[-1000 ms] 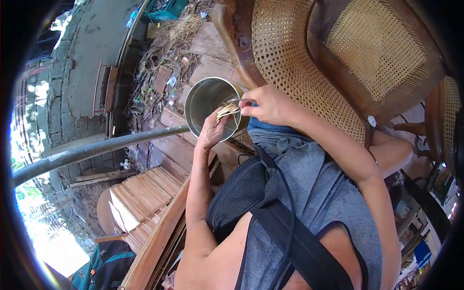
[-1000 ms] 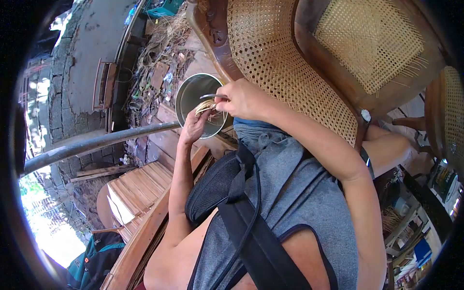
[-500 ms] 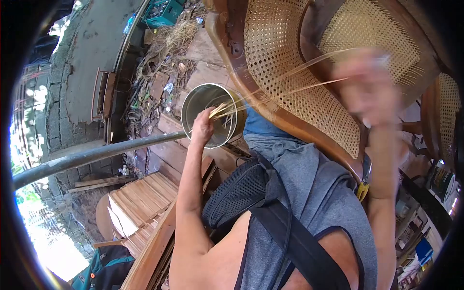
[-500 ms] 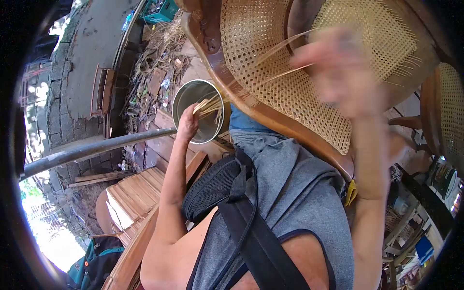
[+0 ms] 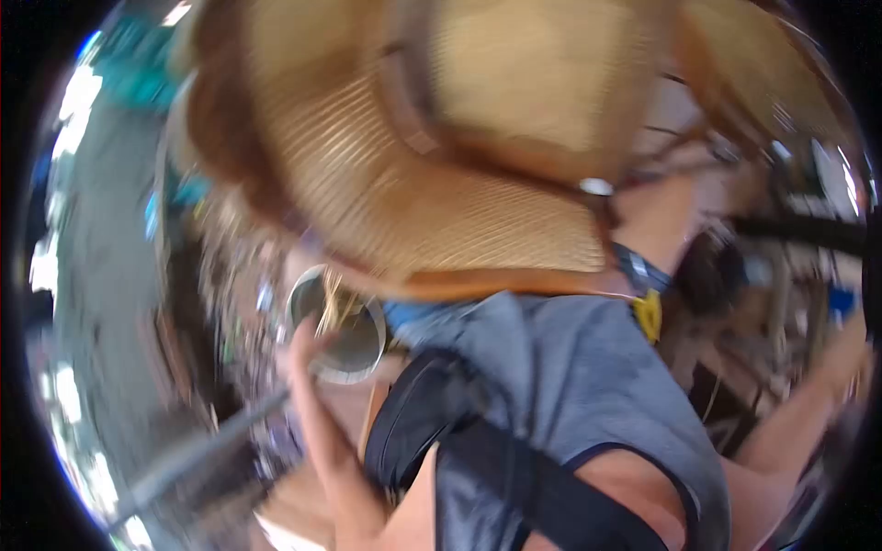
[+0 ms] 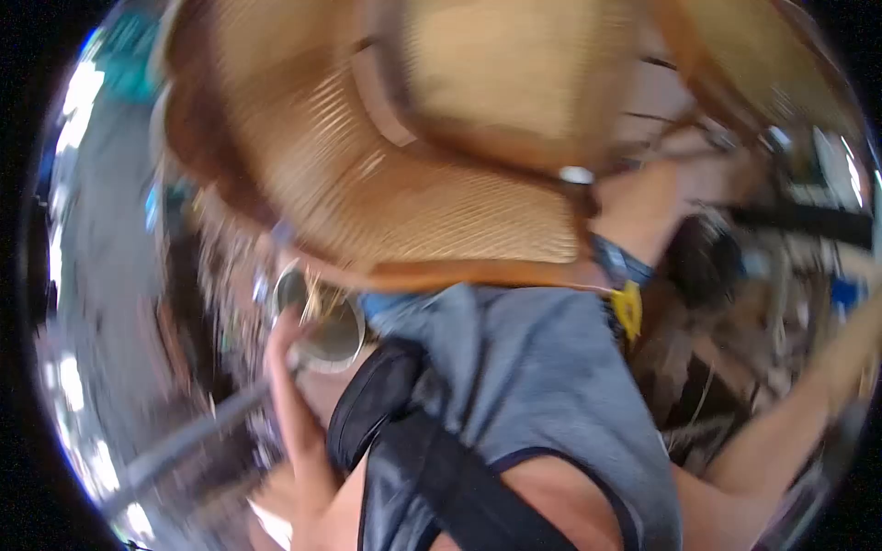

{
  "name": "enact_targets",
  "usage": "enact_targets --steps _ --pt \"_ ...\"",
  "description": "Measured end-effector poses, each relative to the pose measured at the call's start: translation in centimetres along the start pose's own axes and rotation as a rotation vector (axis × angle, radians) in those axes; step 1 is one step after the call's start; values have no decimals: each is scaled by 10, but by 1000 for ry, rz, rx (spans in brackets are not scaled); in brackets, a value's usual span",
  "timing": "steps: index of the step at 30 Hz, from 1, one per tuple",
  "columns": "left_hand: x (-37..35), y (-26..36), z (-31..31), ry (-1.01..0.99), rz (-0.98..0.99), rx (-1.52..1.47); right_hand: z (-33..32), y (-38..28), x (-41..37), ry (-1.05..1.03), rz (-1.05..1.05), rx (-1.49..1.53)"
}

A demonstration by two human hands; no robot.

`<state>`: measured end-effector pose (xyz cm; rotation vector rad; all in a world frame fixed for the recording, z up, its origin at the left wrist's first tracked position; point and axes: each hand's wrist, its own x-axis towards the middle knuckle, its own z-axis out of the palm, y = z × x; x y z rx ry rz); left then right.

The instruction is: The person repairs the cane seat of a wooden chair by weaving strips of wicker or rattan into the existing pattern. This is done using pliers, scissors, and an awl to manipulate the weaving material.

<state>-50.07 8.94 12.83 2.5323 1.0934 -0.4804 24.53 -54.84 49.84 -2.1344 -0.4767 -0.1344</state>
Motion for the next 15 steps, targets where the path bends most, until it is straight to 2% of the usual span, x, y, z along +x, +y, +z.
enact_targets --steps 1,2,3,4,5,6,7,8,9,10,12,13,14,15 --pt "16 11 -31 -577 -84 191 -7 1 -19 -35 15 -138" --pt "-3 53 -83 -352 -201 -265 5 -3 -39 -119 30 -223" --pt "-13 131 -149 -299 -94 -392 28 -17 -61 -238 25 -243" --pt "-23 196 -193 -176 49 -647 66 -31 -83 -395 1 -235" --pt "-25 239 -224 -109 376 -759 101 -39 -104 -518 -72 -214" --pt "-21 286 -238 30 716 -906 126 -53 -114 -652 -170 -473" --pt "-10 337 -242 139 972 -960 151 -65 -124 -726 -288 -427" --pt "-23 412 -256 149 848 -860 172 -59 -131 -642 -514 -251" --pt "-7 464 -245 139 1087 -869 180 -73 -133 -706 -482 -206" --pt "12 508 -237 180 1243 -603 183 -84 -134 -672 -520 -214" --pt "33 580 -190 -224 1241 -985 173 -88 -137 -596 -549 -230" --pt "41 600 -170 -589 1071 -1275 165 -86 -137 -457 -558 -253" --pt "50 604 -161 -565 1022 -1286 155 -81 -137 -316 -560 -280" --pt "53 606 -157 -548 970 -1298 143 -73 -136 -279 -543 -296"
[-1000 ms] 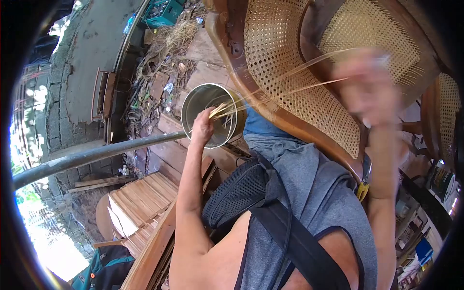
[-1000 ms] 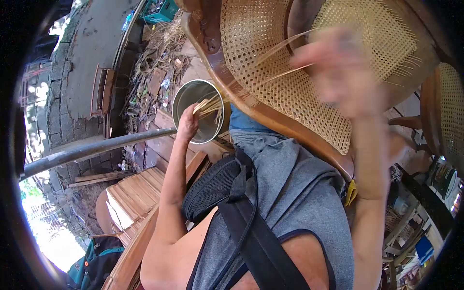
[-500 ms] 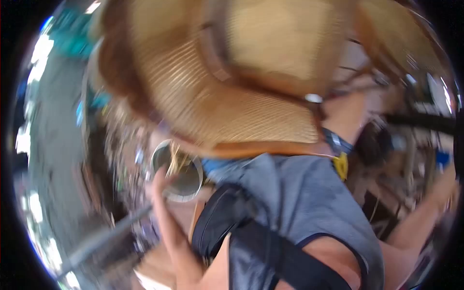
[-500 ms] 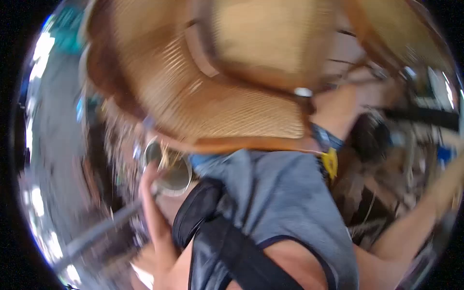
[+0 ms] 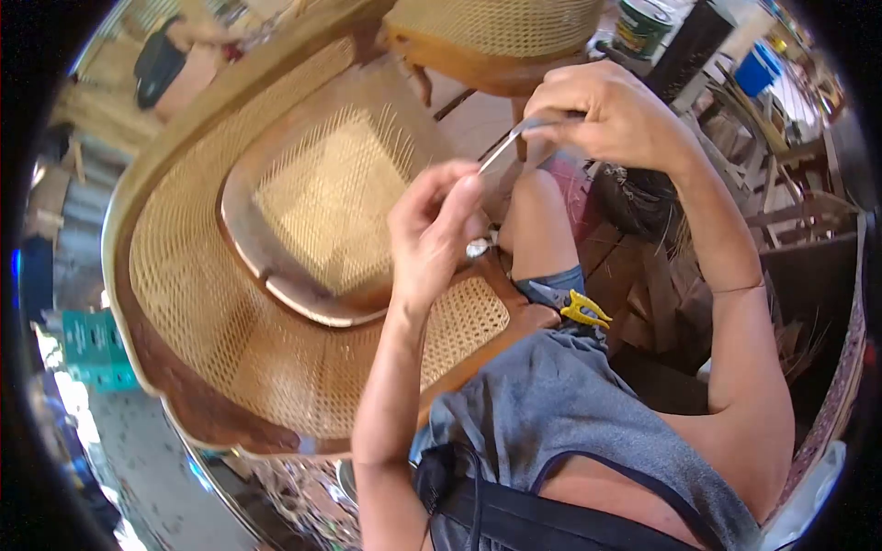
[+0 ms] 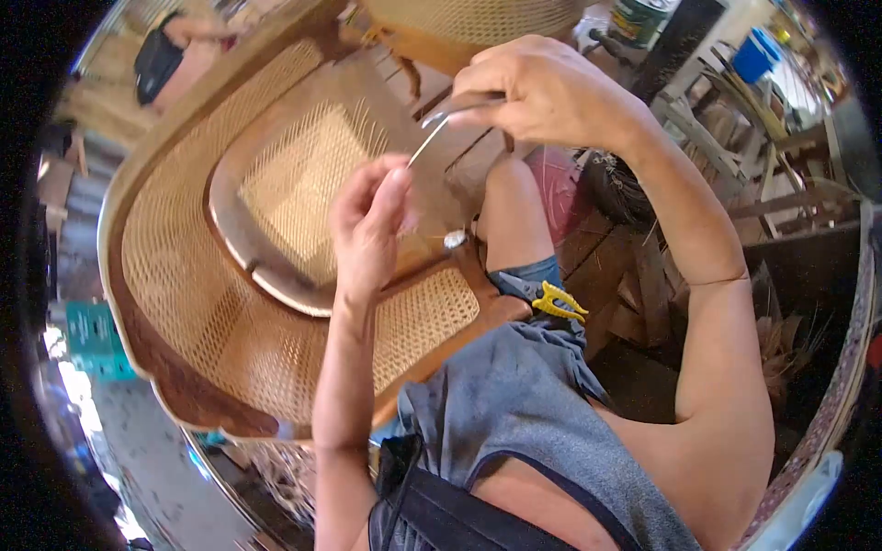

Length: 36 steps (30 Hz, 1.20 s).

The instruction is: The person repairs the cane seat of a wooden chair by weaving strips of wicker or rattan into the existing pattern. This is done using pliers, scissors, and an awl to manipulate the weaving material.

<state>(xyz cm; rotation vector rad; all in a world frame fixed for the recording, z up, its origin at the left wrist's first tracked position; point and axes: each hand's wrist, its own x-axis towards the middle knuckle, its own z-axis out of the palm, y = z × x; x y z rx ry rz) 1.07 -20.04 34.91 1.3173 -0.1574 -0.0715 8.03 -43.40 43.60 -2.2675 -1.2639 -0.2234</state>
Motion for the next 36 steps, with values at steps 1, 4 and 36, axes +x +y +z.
enact_targets --steps 1,4,36 --pt "0 3 -1 77 41 198 -8 14 -9 27 107 -54" --pt "9 -15 -42 185 295 678 -20 63 -35 61 332 -88" --pt "3 13 -199 192 -617 474 -76 283 -50 198 797 -819"
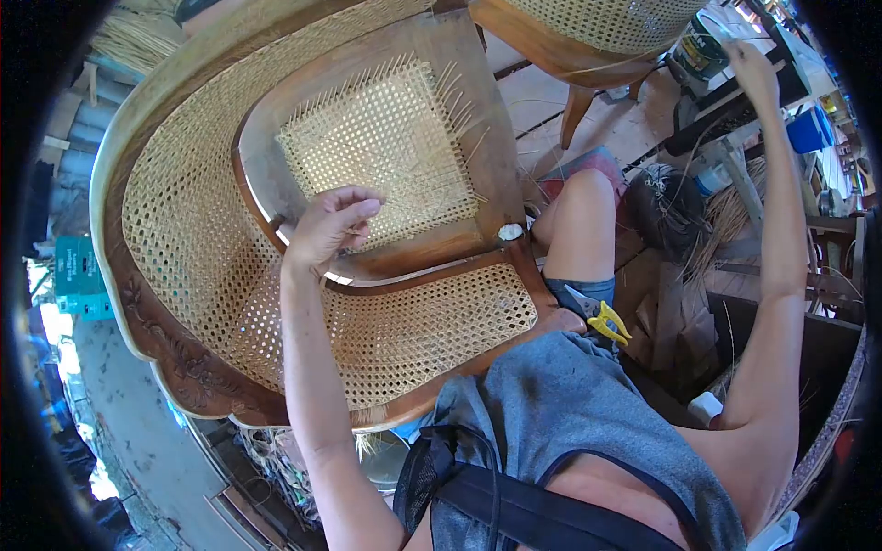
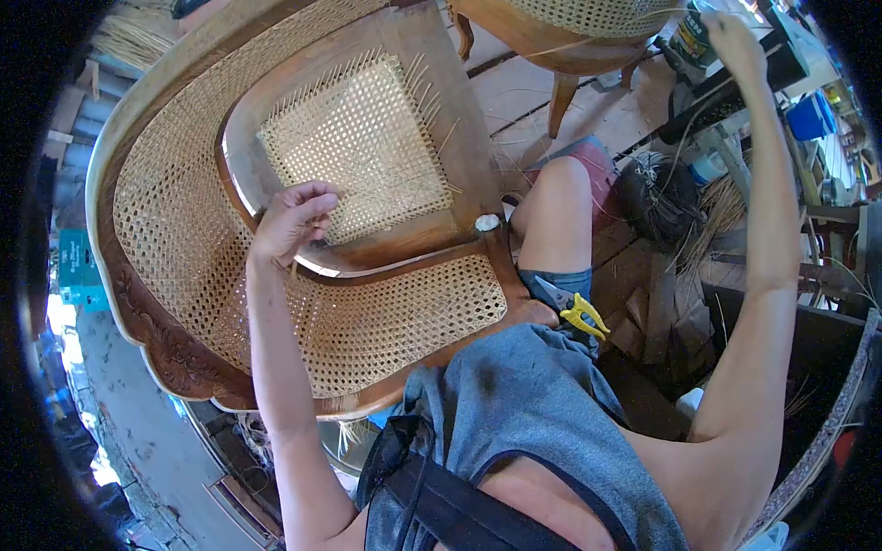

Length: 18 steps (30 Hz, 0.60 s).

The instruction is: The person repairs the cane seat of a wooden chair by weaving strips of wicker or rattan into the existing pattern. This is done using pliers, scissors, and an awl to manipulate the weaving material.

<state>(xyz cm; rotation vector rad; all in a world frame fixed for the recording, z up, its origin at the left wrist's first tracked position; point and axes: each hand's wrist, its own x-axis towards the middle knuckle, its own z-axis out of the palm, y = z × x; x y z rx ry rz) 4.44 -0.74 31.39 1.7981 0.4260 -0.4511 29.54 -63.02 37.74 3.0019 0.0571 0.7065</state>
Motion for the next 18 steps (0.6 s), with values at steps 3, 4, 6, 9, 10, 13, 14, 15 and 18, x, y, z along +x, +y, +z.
enact_targets --steps 3,4,6,9,10,13,14,15,18 --pt "10 -19 9 -241 6 -411 -2 -91 -67 34 -170 148" --pt "12 -22 13 -234 -2 -415 -12 -137 -98 -113 -84 317" --pt "15 -25 28 -332 54 -577 -27 -213 -155 -581 -169 461" --pt "22 -30 44 -376 52 -617 52 -285 -239 -927 -587 596" --pt "25 -30 49 -391 61 -646 72 -304 -258 -913 -658 562" --pt "27 -37 60 -419 68 -663 139 -332 -287 -848 -739 459" --pt "26 -39 64 -420 84 -686 147 -341 -287 -965 -755 325" --pt "26 -39 66 -433 85 -682 160 -343 -293 -976 -768 327" --pt "26 -43 71 -415 83 -705 183 -342 -305 -789 -704 379"
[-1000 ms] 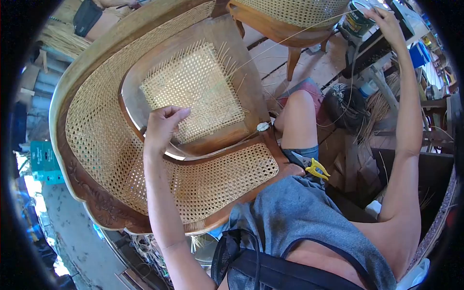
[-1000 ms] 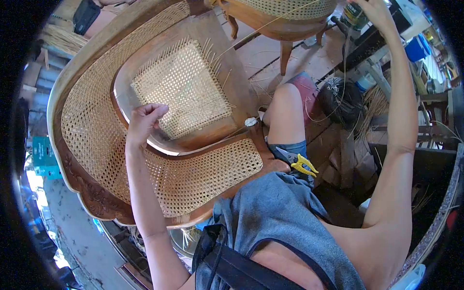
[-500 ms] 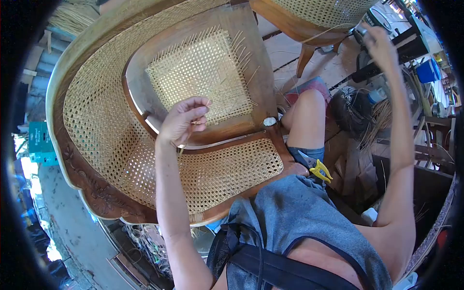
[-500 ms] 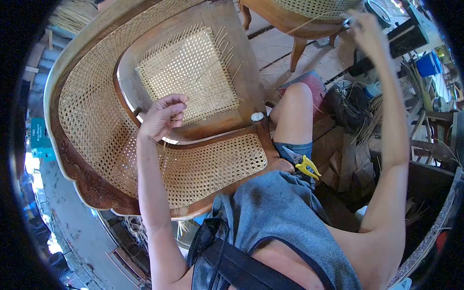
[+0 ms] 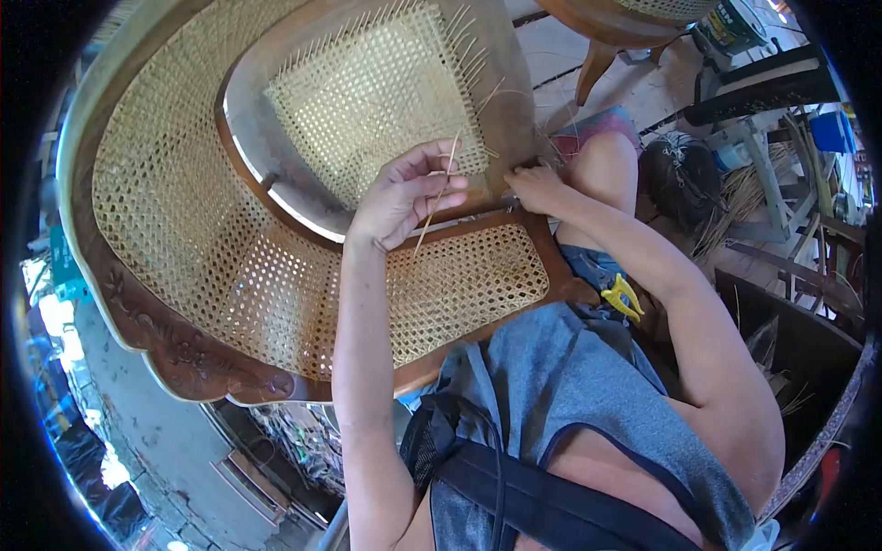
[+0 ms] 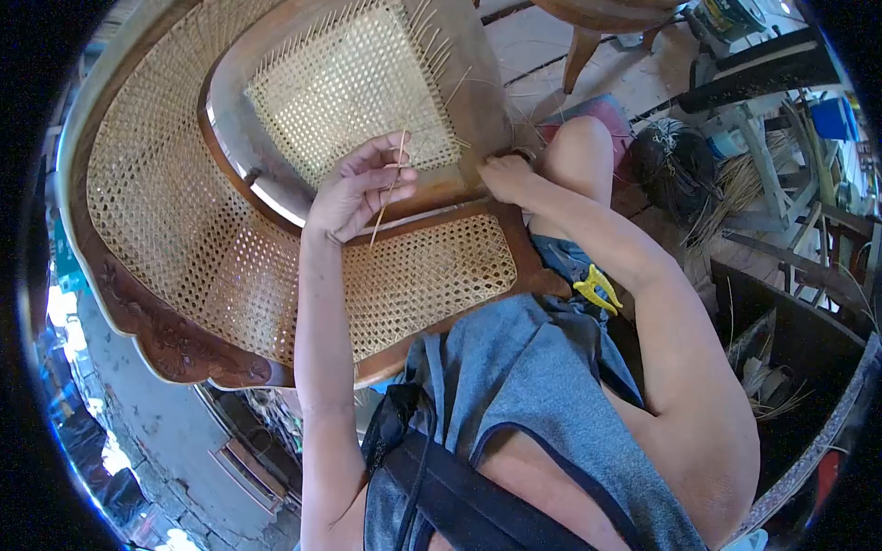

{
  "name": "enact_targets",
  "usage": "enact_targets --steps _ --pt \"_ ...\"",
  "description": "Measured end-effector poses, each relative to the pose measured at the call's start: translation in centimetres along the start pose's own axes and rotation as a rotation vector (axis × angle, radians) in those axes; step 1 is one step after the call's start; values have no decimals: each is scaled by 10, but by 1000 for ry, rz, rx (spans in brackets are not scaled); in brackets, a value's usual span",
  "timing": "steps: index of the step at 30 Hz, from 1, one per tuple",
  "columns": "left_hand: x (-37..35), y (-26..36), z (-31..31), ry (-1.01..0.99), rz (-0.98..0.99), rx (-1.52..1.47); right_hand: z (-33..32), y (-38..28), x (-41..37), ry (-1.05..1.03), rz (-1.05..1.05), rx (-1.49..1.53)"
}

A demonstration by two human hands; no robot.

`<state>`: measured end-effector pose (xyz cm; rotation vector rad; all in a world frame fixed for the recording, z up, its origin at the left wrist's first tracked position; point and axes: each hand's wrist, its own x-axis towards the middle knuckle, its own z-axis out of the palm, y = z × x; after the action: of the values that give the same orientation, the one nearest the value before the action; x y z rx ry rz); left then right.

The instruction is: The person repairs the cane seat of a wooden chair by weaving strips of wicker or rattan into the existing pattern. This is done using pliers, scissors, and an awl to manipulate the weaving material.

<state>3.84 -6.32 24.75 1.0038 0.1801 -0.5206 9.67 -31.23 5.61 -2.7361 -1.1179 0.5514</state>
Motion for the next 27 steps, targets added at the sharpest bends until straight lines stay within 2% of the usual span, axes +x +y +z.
enact_targets --steps 3,5,7,9,13,16,18,19,21,23,27 --pt "6 -7 -2 103 -11 -20 -8 3 9 -140 -6 -35" --pt "11 -11 -4 196 -6 -36 1 6 6 -94 -36 -63" --pt "15 -17 -6 216 15 -75 -4 2 3 -47 -69 -96" --pt "19 -23 -7 230 42 -113 -12 -1 -1 -129 -37 -86" --pt "27 -33 -4 216 60 -113 -13 -3 -4 -129 -36 -87" --pt "30 -32 2 230 108 -102 -39 -9 -8 -160 37 15" --pt "30 -30 8 241 129 -87 -67 -9 -13 23 164 716" --pt "31 -28 13 254 152 6 -88 -8 -20 32 167 713" --pt "32 -25 26 240 170 109 -131 -7 -45 -46 51 1964" --pt "33 -23 46 254 238 549 -164 -25 -65 77 69 1979" --pt "27 -20 86 214 273 605 -185 -27 -79 395 167 1851"
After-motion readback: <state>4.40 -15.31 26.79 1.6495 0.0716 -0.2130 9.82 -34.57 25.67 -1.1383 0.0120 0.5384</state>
